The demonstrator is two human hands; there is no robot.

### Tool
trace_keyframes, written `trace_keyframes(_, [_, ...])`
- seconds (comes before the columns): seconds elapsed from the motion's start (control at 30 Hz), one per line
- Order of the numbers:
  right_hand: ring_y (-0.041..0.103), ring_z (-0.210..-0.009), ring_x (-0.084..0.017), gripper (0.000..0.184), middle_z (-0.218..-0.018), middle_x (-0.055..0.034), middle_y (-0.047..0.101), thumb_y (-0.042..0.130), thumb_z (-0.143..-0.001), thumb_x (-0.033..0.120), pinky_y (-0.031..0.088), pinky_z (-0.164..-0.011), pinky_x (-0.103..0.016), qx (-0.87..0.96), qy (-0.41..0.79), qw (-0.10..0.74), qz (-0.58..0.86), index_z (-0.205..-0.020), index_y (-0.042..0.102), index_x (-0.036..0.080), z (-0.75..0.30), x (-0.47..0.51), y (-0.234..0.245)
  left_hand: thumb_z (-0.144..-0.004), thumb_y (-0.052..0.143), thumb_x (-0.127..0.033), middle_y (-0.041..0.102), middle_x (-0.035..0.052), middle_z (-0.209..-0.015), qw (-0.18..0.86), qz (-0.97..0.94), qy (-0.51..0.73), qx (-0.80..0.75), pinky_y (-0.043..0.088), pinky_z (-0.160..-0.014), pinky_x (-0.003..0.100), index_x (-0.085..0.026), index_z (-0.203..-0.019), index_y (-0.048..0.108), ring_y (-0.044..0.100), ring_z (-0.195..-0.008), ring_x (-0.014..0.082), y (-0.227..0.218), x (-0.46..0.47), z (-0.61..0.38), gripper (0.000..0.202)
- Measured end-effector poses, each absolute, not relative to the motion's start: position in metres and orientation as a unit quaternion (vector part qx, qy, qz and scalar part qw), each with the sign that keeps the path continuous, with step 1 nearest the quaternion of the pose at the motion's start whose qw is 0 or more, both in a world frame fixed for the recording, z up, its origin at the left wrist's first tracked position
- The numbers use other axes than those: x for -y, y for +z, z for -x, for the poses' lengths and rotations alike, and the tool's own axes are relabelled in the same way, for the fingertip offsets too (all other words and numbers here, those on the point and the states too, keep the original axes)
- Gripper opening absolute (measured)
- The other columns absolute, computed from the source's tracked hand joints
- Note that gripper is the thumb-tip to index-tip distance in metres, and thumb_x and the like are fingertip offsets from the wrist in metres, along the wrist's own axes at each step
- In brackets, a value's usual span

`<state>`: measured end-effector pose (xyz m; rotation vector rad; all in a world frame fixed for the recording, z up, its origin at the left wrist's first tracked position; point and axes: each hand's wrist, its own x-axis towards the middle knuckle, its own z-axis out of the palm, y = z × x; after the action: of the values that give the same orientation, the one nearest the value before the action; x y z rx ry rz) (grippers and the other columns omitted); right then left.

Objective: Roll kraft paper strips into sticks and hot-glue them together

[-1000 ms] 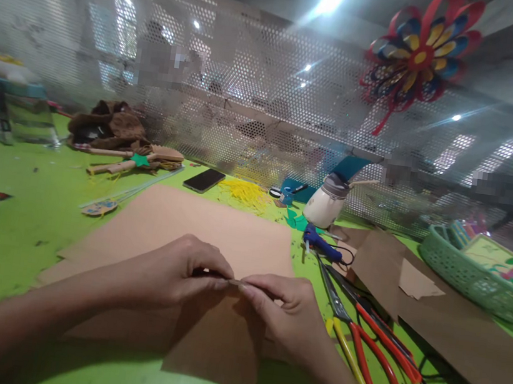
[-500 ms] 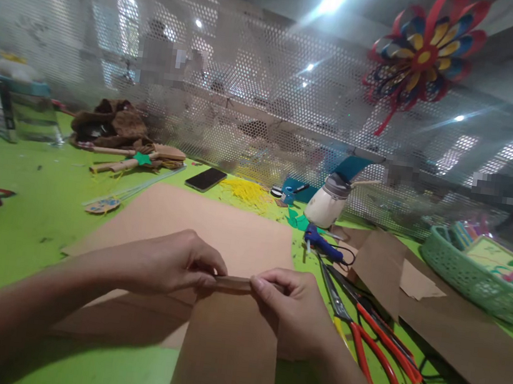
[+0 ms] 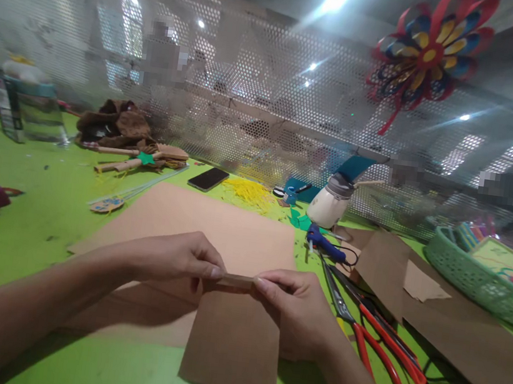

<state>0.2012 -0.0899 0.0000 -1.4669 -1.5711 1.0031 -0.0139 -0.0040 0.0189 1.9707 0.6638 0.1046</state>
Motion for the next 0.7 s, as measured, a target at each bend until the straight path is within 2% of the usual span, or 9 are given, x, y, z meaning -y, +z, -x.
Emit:
trace_keyframes(0.23, [0.051,-0.062,-0.015,0.029,-0.067,-0.0038,0.062,0.065,-0.073,0.041,0.042,-0.054,-0.025,0.589,0.409,0.396,0.573,-0.073,0.073,0.013,-0.2,0.084,-0.006,-0.083,0.047,-0.031,0.061,0.0011,-0.061,0.414,-0.862,0.063,-0.285,0.037,-0.052,0.019,-0.013,-0.075,0.066,0.053,-0.055,0.0106,0.016,0.007,0.012,0.027])
trace_keyframes(0.4, [0.048,-0.058,-0.013,0.026,-0.061,-0.0013,0.059,0.066,-0.072,0.038,0.039,-0.053,-0.024,0.59,0.387,0.403,0.583,-0.067,0.069,0.013,-0.202,0.086,-0.004,-0.082,0.047,-0.025,0.063,0.0012,-0.066,0.357,-0.891,0.077,-0.272,0.036,-0.055,0.019,-0.014,-0.081,0.066,0.052,-0.059,0.0108,0.019,0.013,0.009,0.022])
trace_keyframes(0.53, [0.046,-0.056,-0.012,0.027,-0.058,-0.0001,0.056,0.066,-0.073,0.038,0.037,-0.051,-0.023,0.584,0.401,0.418,0.568,-0.064,0.067,0.012,-0.2,0.09,-0.001,-0.085,0.045,-0.028,0.064,0.0021,-0.076,0.405,-0.88,0.079,-0.236,0.038,-0.061,0.02,-0.012,-0.088,0.066,0.053,-0.068,0.0118,0.021,0.016,0.006,0.027])
trace_keyframes(0.7, [0.046,-0.055,-0.01,0.024,-0.059,0.0002,0.057,0.069,-0.071,0.036,0.037,-0.051,-0.022,0.545,0.48,0.437,0.53,-0.069,0.069,0.012,-0.194,0.088,-0.014,-0.088,0.042,-0.036,0.062,0.0027,-0.083,0.456,-0.862,0.072,-0.21,0.039,-0.065,0.021,-0.012,-0.096,0.065,0.052,-0.074,0.0128,0.018,0.017,0.003,0.035])
